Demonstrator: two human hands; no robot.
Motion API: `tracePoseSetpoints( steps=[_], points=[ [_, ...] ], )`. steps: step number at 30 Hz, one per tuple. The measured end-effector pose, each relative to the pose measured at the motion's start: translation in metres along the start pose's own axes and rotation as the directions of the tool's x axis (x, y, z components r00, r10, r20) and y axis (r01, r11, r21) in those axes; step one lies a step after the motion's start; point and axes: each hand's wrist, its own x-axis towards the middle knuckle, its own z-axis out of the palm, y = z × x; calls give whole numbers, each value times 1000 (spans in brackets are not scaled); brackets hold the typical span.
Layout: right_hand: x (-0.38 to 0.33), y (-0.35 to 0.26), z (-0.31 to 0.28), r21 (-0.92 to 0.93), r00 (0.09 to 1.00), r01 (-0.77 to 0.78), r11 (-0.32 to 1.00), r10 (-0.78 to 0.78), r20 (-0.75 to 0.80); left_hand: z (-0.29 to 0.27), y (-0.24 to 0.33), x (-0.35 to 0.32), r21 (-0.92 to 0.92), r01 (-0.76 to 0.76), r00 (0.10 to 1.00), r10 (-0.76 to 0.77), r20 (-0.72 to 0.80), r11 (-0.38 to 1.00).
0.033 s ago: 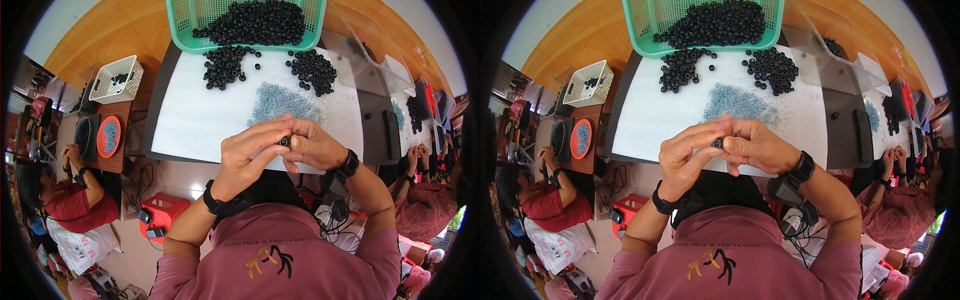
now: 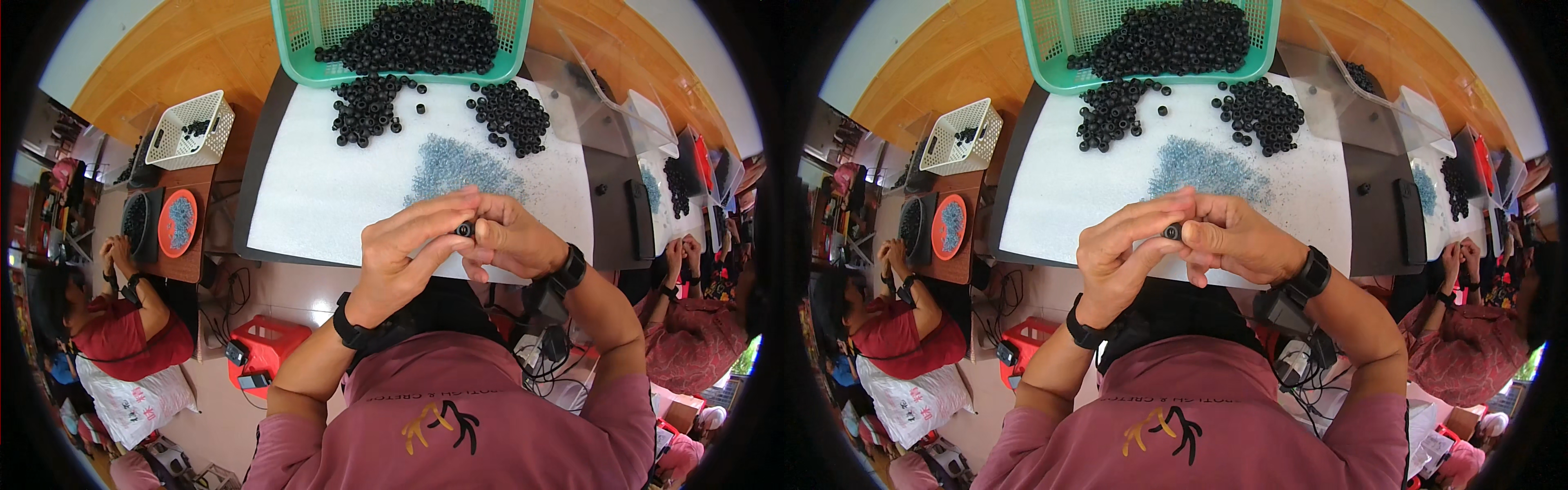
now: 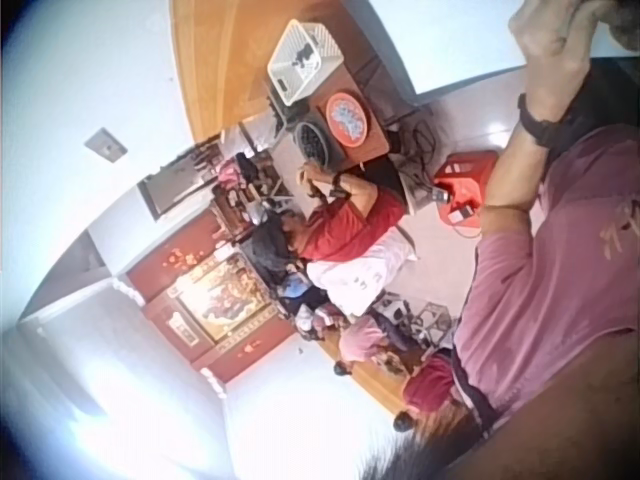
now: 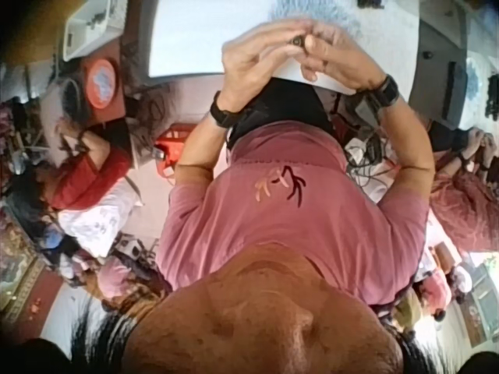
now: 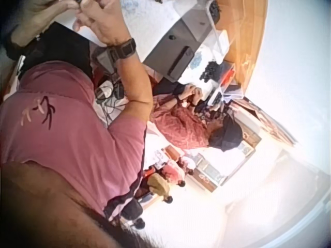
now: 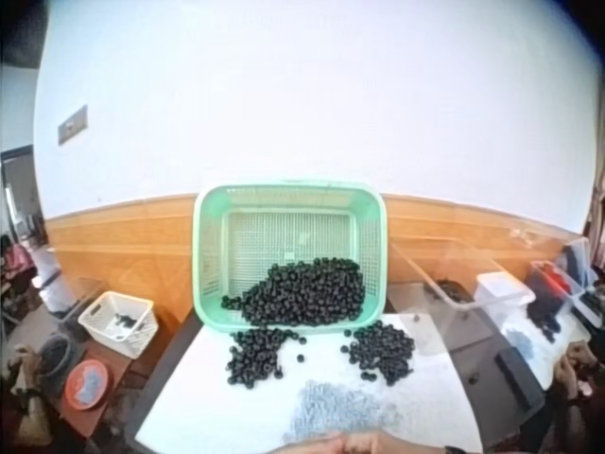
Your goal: Assembling small black plastic or rubber components by inserting blue fiber/strands into them.
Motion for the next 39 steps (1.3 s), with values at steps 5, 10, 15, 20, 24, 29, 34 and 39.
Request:
tracePoseSetpoints(
  steps=[5, 10, 15, 20, 24, 29, 34, 39],
  points=[
    [-4, -7, -1, -16, 1000, -26, 1000, 26, 6, 3, -1, 2, -10, 43, 999, -43, -13, 999],
    [-10, -10, -6, 43, 997, -65, 997, 63, 55, 4, -7, 7, -115, -21, 999, 25, 28, 993],
    [-7, -3, -3, 119, 995, 42, 992, -52, 84, 10, -7, 7, -222, -30, 999, 36, 26, 975],
    [-13, -1, 3, 60, 998, 56, 997, -54, -25, 16, 3, 4, -171, 23, 997, -35, -66, 985],
    [-4, 7, 11, -576, 888, 450, 683, -411, 206, 27, -1, 8, -7, -214, 976, 215, 40, 977],
    [-9, -1, 20, 80, 955, -79, 994, 99, -280, 52, -16, 0, -196, 57, 978, -94, -188, 979],
    [10, -26, 5, 129, 895, -248, 960, 278, -349, 72, -26, 7, -509, 231, 832, -440, -339, 829],
    [20, -42, 6, -160, 920, -239, 958, 171, -352, 64, -26, 24, -578, 95, 897, -321, -303, 810]
  ],
)
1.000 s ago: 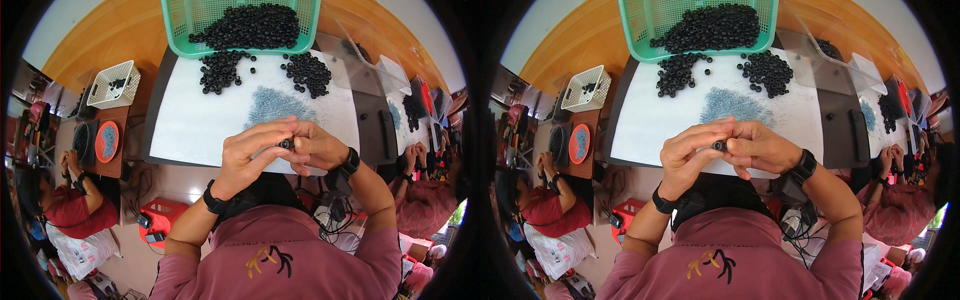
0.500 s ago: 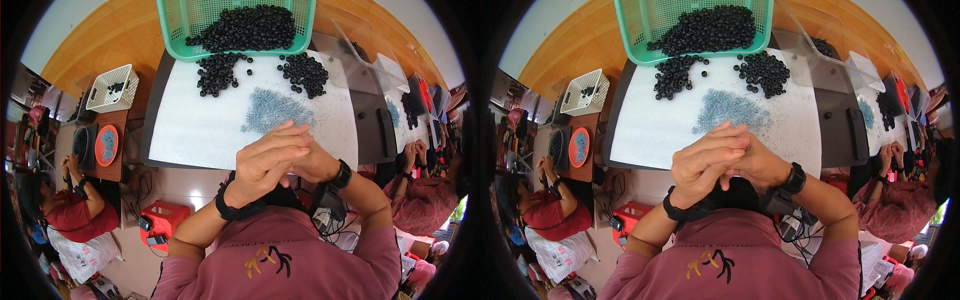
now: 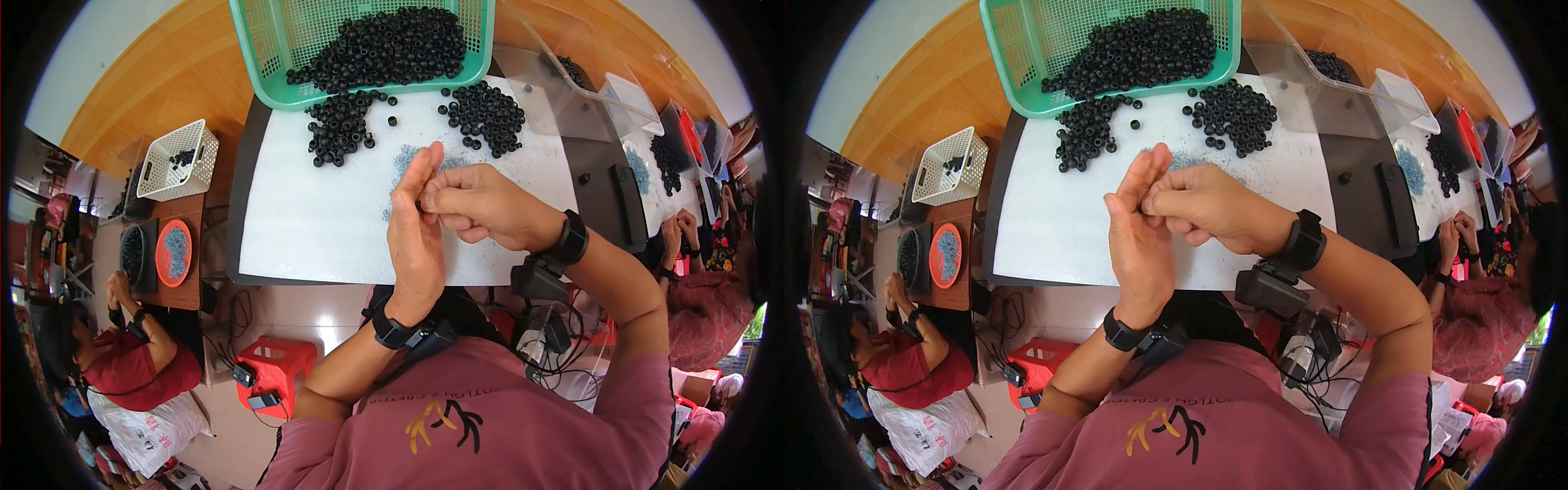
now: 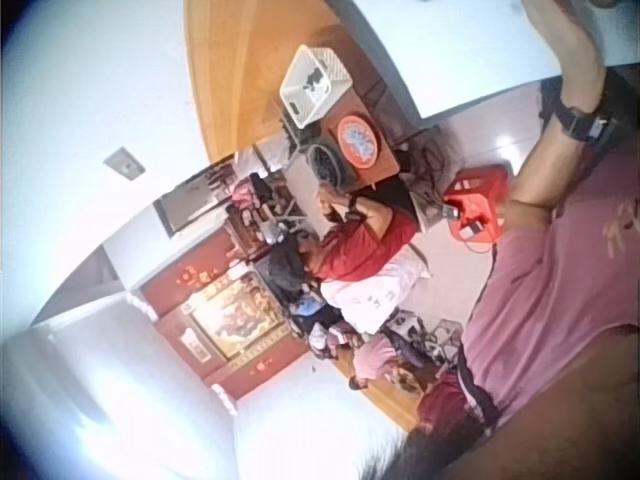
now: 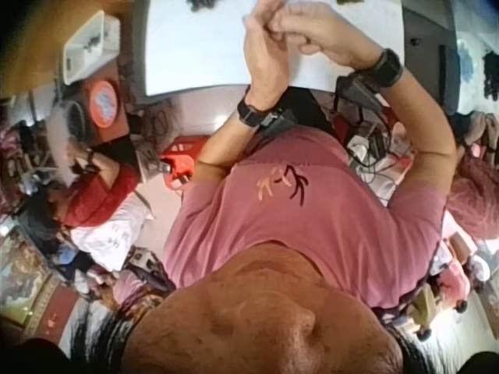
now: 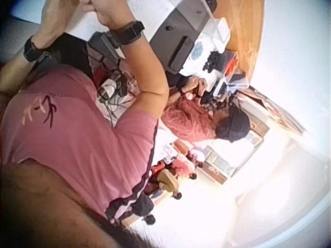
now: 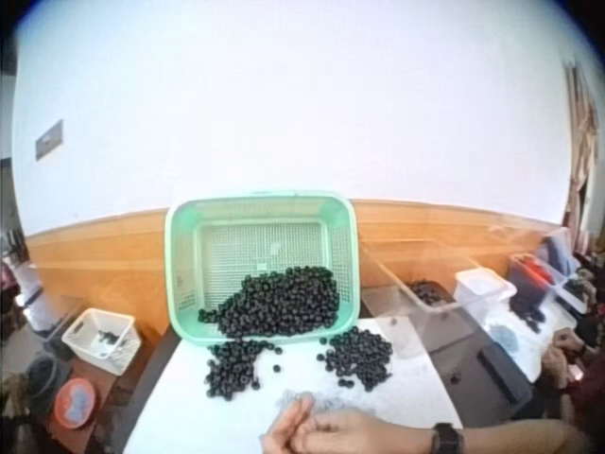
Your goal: Assembling small black plastic or rubber components by inserting blue fiber/strands into them.
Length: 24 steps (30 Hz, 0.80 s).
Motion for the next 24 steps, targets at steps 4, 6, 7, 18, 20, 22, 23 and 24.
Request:
tracePoseSetpoints(
  steps=[4, 6, 7, 18, 20, 22, 23, 24],
  points=[
    [5, -10, 5, -551, 907, 355, 755, -420, 9, -1, 9, 3, -259, 84, 991, -108, -81, 962],
    [9, -14, 8, -659, 868, 409, 631, -493, 67, -7, 16, 8, -372, 122, 982, -167, -91, 920],
    [10, -15, 10, -745, 827, 442, 500, -548, 122, -10, 19, 11, -450, 196, 968, -245, -51, 871],
    [10, -6, 9, -766, 660, 576, 283, -715, 232, -33, 21, 26, -780, 336, 860, -509, 26, 528],
    [10, -4, 6, -766, 657, 565, 306, -728, 194, -35, 21, 27, -800, 313, 884, -465, 48, 511],
    [10, -4, 5, -842, 619, 517, 155, -747, 243, -35, 23, 27, -797, 320, 888, -456, 64, 512],
    [10, -4, 6, -837, 615, 527, 149, -746, 255, -35, 24, 27, -804, 339, 883, -461, 91, 489],
    [10, -5, 6, -835, 626, 531, 143, -730, 273, -35, 25, 27, -799, 336, 885, -458, 86, 499]
  ],
)
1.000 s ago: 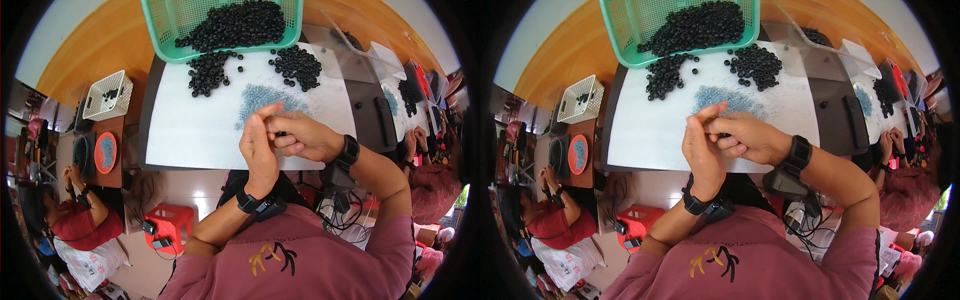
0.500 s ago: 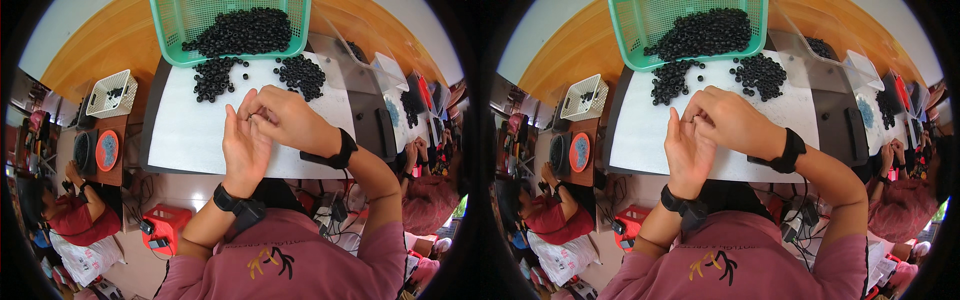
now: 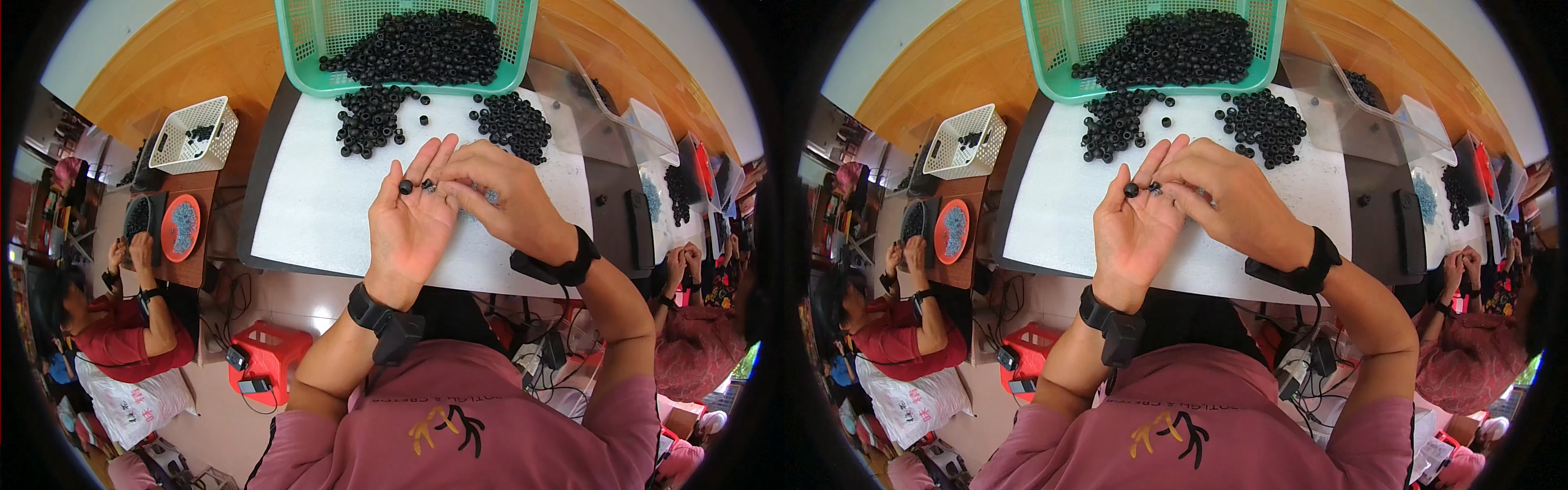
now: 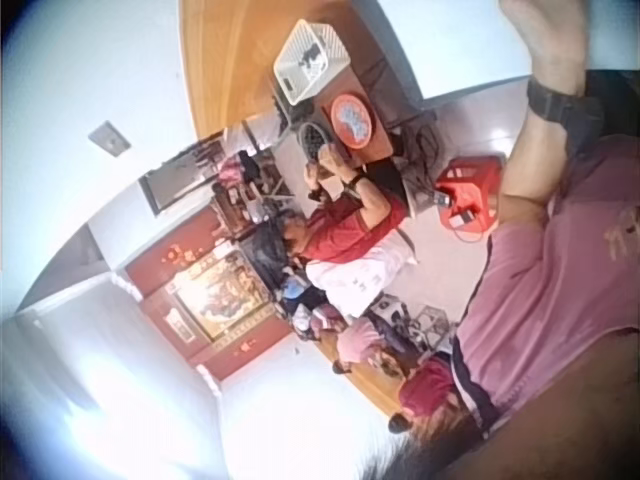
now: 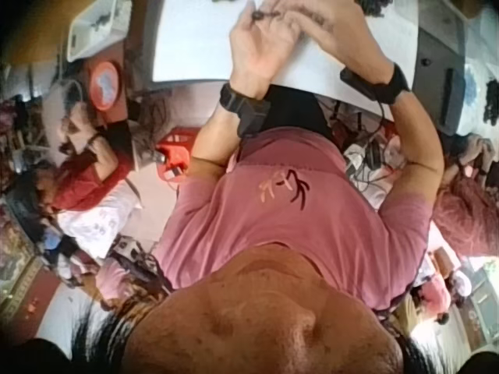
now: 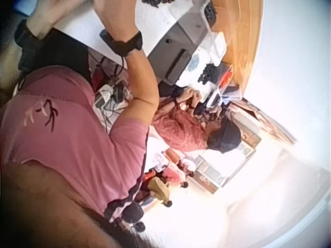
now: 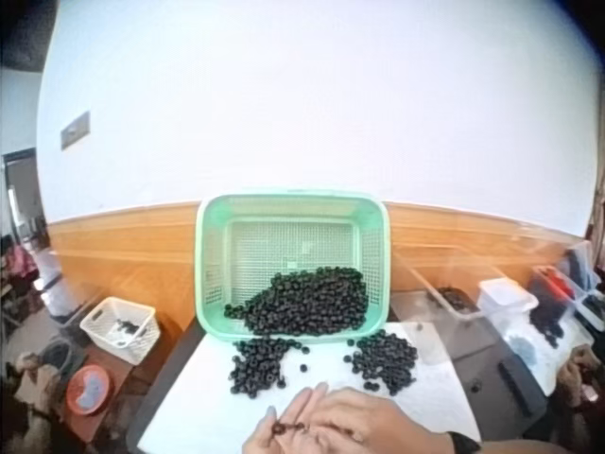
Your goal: Assembling small black plastic or rubber components by inserting blue fiber/strands into them.
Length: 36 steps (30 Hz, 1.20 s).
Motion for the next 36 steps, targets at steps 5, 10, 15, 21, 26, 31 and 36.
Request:
tracePoseSetpoints(
  steps=[5, 10, 15, 21, 26, 31, 36],
  points=[
    [9, -1, 13, -69, 995, 96, 993, -96, 16, 6, 0, 1, 159, -14, 999, 9, 36, 987],
    [27, 4, 28, -172, 984, 163, 972, -172, -37, 8, 5, 1, 238, -37, 999, 29, 37, 971],
    [36, 9, 24, 34, 998, -57, 998, 58, -26, 2, 25, 12, 355, -104, 995, 98, 34, 929],
    [35, 25, 19, 312, 945, -301, 901, 325, -25, 1, 52, 29, 732, -253, 949, 311, 59, 632],
    [27, 29, 8, 522, 819, -549, 653, 544, 181, 6, 53, 24, 863, -317, 911, 379, 162, 394],
    [15, 21, 7, 689, 740, -617, 380, 578, 344, 4, 52, -8, 956, -290, 940, 197, 279, 33],
    [-3, 14, 13, 756, 715, -640, 136, 465, 522, -3, 40, -26, 863, -471, 855, 145, 497, -183]
  ],
)
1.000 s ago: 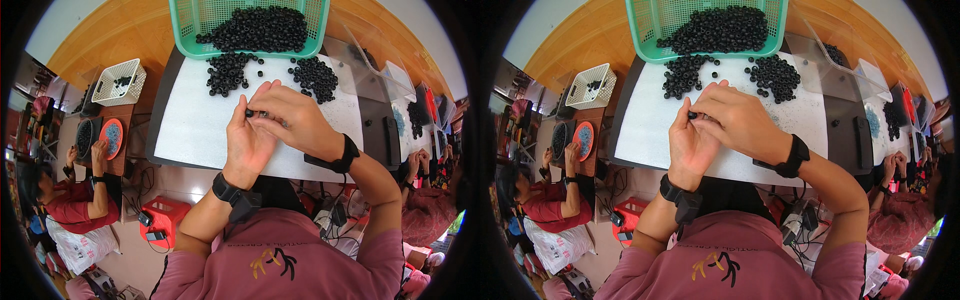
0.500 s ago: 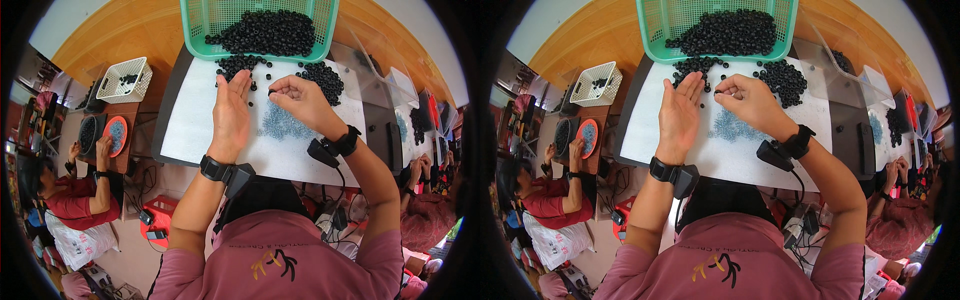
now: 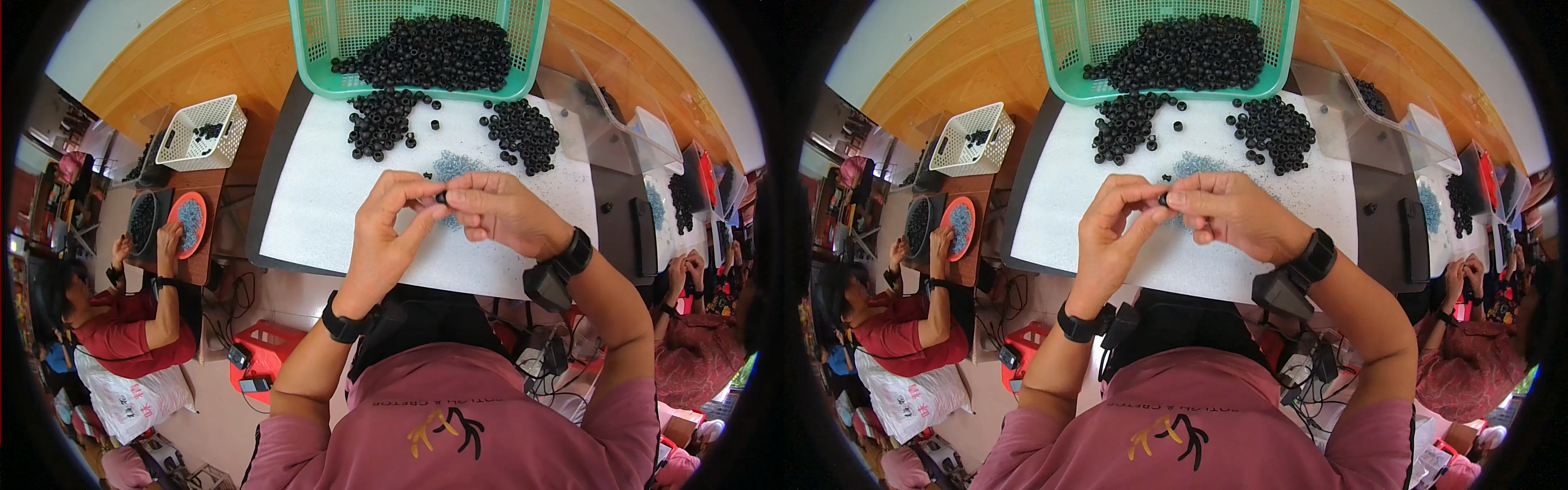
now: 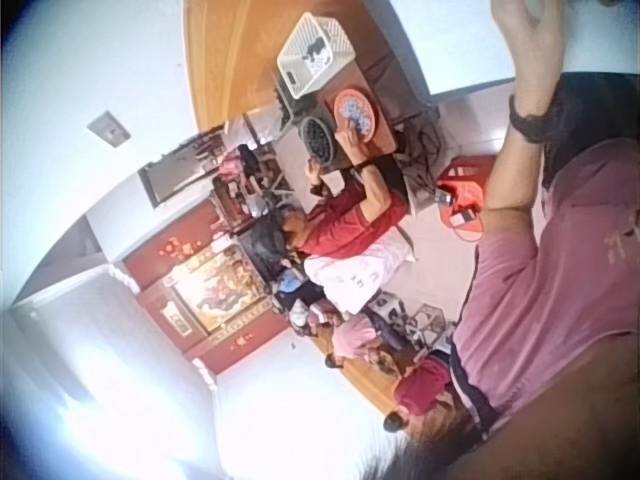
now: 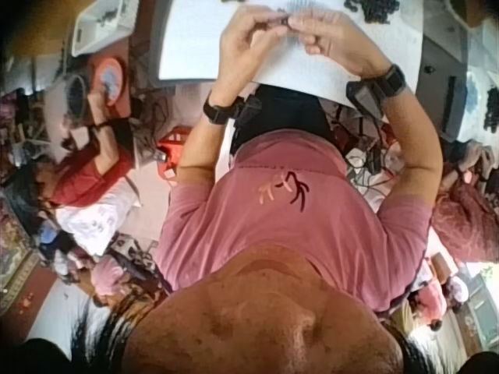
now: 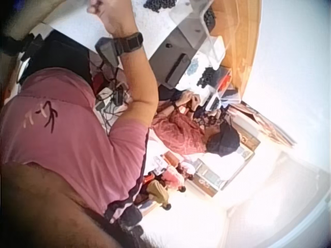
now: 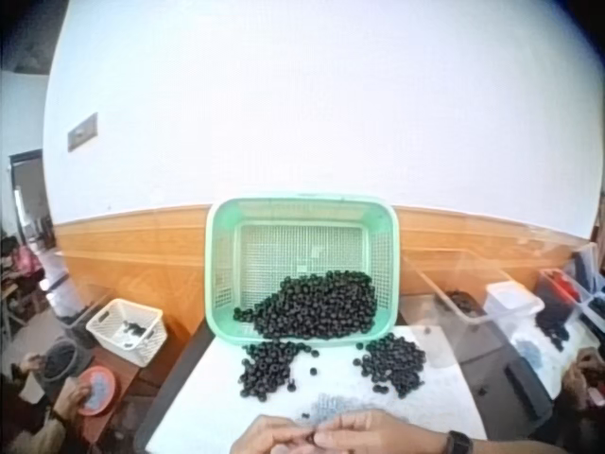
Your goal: Assembling small black plastic or rubber components by inserting blue fiber/strands into them.
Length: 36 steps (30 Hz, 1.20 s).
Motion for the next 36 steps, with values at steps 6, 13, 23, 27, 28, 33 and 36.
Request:
tracePoseSetpoints(
  steps=[6, 13, 23, 27, 28, 33, 36],
  points=[
    [-18, 13, 2, -49, 975, -201, 978, 205, 90, -9, 9, -26, 61, 17, 995, -23, 94, 998],
    [-18, 20, 21, 19, 937, -277, 961, 265, 227, -19, 8, -45, -71, 80, 992, -72, 108, 994],
    [14, -6, 16, -776, 932, 251, 579, -362, 31, -31, 3, -49, -120, 208, 978, -205, 35, 971],
    [42, -16, 6, -960, 846, 276, 51, -486, 217, -34, 1, -45, -176, 388, 921, -390, 25, 905],
    [48, -15, 5, -964, 849, 245, -102, -458, 264, -34, 1, -44, -181, 375, 926, -378, 18, 909],
    [66, -10, 2, -887, 824, 317, -336, -364, 433, -35, 2, -41, -181, 412, 908, -419, 1, 893],
    [71, -9, 6, -851, 800, 337, -402, -354, 484, -35, 2, -39, -207, 411, 909, -416, 23, 888]
  ],
)
